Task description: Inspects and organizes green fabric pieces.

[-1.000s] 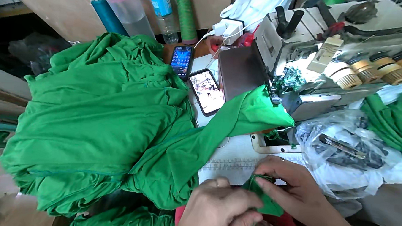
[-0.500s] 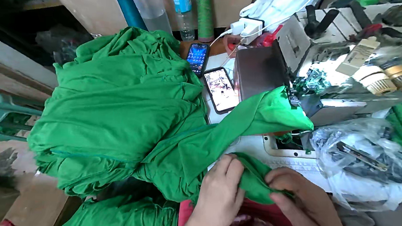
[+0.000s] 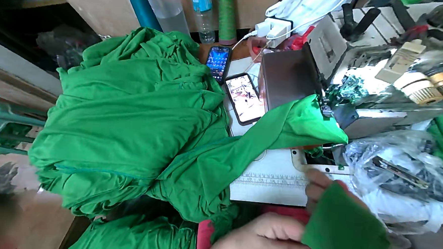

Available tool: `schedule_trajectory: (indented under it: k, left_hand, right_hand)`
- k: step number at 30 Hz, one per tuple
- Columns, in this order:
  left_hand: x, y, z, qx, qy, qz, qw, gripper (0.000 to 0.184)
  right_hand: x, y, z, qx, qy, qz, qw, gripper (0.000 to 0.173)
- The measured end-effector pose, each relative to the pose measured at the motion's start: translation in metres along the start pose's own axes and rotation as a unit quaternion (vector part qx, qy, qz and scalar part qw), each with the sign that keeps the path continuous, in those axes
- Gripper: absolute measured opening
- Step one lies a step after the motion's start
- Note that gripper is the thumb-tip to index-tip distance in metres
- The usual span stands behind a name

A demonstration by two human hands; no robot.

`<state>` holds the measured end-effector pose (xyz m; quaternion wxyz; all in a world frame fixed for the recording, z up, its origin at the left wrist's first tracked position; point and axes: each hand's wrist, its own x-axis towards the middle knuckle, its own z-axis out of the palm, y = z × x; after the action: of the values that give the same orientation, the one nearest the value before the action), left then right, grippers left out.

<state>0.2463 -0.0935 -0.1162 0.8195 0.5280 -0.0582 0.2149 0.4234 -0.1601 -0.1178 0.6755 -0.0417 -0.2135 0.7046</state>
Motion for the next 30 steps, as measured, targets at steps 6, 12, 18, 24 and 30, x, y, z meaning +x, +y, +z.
schedule_trajectory:
  k: [6,12,18,24,30]
  left_hand:
    - [-0.007,0.002,-0.017,0.055,0.115,0.074,0.989,0.035]
    - [0.008,0.032,-0.027,0.174,-0.017,-0.076,0.982,0.057]
    - [0.043,0.052,-0.029,0.365,0.039,-0.029,0.93,0.02]
    - [0.102,0.077,-0.022,0.621,0.053,0.064,0.78,0.023]
    - [0.156,0.051,-0.038,0.705,0.095,0.074,0.699,0.01]
  right_hand:
    - [-0.007,-0.029,-0.018,-0.392,0.002,-0.089,0.916,0.021]
    - [-0.006,-0.019,0.002,-0.506,-0.013,-0.093,0.858,0.015]
    - [-0.01,-0.019,0.004,-0.59,0.037,-0.146,0.794,0.019]
    - [-0.019,-0.041,-0.015,-0.525,0.072,-0.173,0.83,0.02]
    - [0.004,-0.061,-0.022,-0.443,0.237,-0.195,0.842,0.014]
